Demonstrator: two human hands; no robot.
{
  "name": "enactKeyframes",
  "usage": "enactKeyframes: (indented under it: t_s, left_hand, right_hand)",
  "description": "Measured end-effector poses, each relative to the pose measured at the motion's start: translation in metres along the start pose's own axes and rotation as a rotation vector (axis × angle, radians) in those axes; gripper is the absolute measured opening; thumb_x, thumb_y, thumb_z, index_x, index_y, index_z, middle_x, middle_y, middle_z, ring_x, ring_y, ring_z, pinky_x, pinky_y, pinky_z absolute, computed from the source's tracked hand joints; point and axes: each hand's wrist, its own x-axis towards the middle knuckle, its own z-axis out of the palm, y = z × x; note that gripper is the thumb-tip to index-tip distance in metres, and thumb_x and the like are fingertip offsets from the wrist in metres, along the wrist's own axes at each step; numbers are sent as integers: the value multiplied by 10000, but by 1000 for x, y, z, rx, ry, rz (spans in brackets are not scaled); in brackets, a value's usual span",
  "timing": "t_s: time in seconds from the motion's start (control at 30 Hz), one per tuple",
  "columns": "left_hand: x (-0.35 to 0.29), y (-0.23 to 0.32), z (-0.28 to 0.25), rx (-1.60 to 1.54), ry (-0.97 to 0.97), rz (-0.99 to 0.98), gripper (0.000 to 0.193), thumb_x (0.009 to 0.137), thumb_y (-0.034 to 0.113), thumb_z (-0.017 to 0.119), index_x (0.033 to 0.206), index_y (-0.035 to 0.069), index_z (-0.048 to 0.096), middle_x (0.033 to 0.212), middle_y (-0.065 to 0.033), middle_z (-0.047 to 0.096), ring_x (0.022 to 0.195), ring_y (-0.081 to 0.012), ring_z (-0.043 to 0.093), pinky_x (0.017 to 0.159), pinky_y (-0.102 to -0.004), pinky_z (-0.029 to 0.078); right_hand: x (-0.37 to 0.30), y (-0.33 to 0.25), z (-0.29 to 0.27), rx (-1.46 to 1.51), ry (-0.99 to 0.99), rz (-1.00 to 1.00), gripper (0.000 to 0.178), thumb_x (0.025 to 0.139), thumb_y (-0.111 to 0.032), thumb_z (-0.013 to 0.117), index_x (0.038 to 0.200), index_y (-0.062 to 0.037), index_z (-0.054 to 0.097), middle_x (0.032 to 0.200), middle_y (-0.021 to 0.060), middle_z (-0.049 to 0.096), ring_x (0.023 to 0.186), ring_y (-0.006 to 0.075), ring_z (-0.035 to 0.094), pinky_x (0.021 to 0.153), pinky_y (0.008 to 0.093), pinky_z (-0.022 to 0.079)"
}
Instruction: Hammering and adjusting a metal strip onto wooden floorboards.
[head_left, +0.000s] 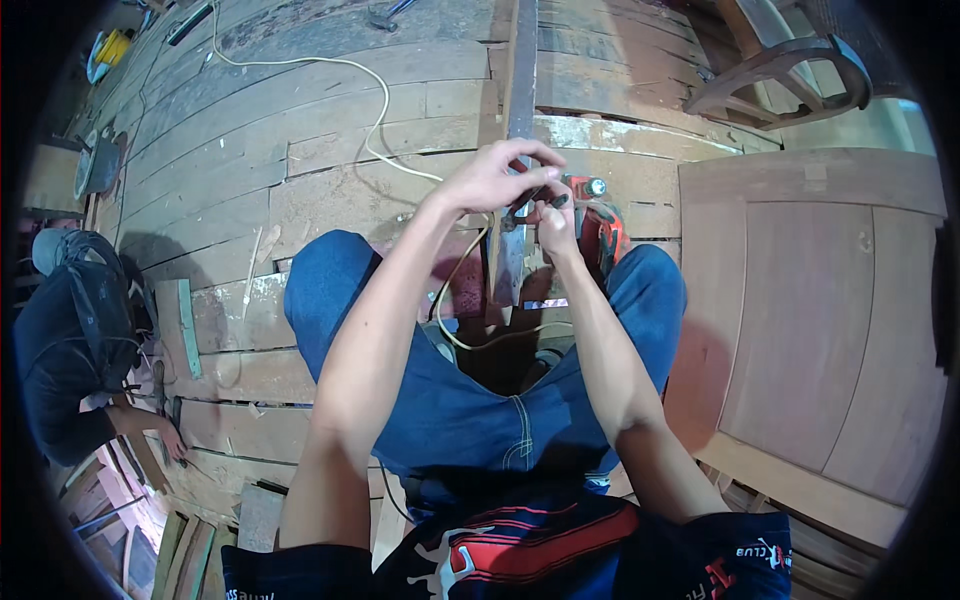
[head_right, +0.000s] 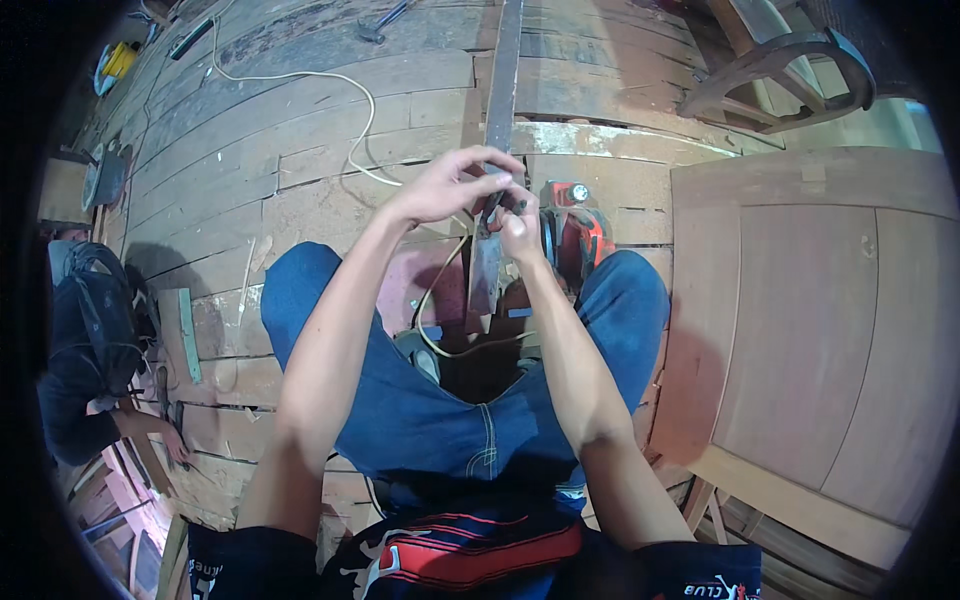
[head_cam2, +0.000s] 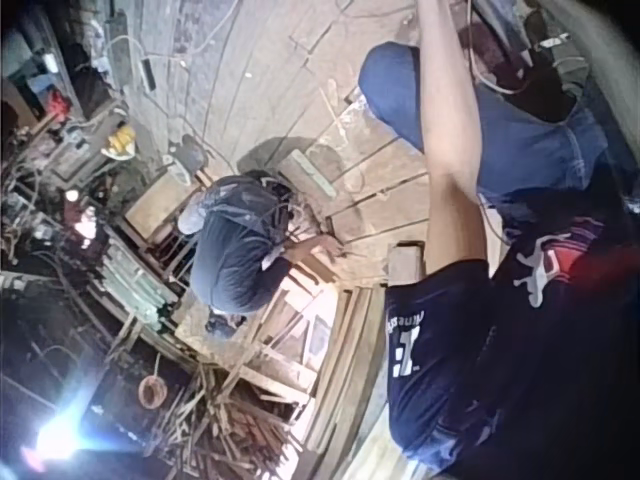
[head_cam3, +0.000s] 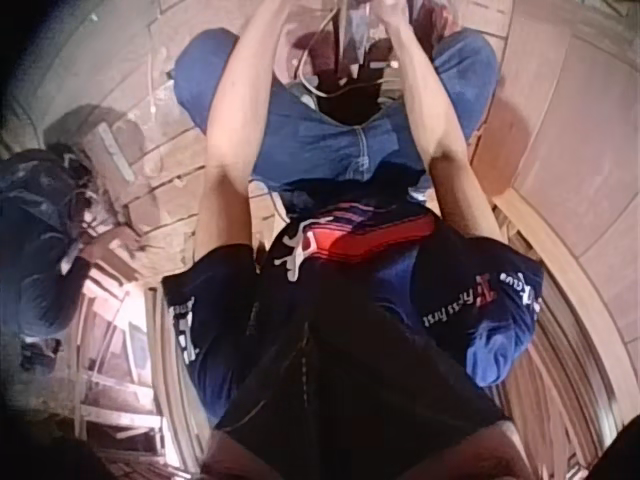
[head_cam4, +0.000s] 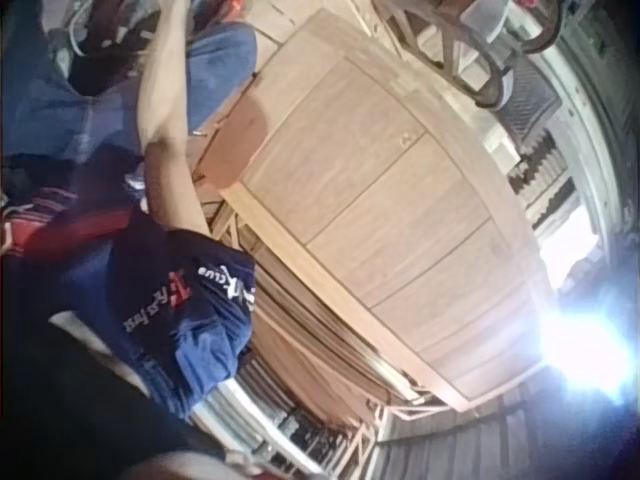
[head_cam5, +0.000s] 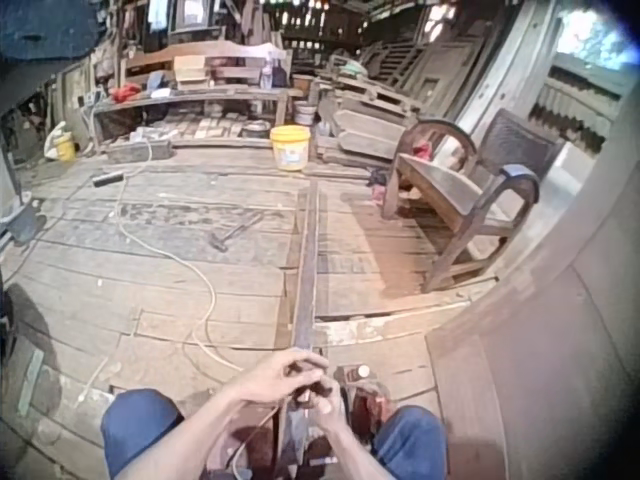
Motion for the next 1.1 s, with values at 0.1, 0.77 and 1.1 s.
enactKeyframes:
  t_s: [0.1,0.77,1.1]
  left_hand:
    - [1,-11,2,300,8,141,206,912,198,589,1016,36,661,904,-66,660,772,-160,612,720,-291,482]
    - [4,-8,-16,80,5,18,238,933,199,570,991,-6,675,915,-54,695,840,-120,625,790,-289,498]
    - [1,-8,-15,88,-23,16,229,929,197,579,995,2,678,914,-59,696,846,-119,621,796,-284,488]
  right_hand:
    - [-1,-15,2,42,-50,-2,394,651,-39,418,986,39,611,775,47,597,596,97,527,518,233,445]
    - [12,-24,8,138,-63,-157,442,617,-31,432,1014,118,555,953,177,664,816,175,649,634,217,483]
    - [11,-18,5,91,51,-200,455,577,-94,436,967,104,564,877,111,619,827,159,621,657,217,476]
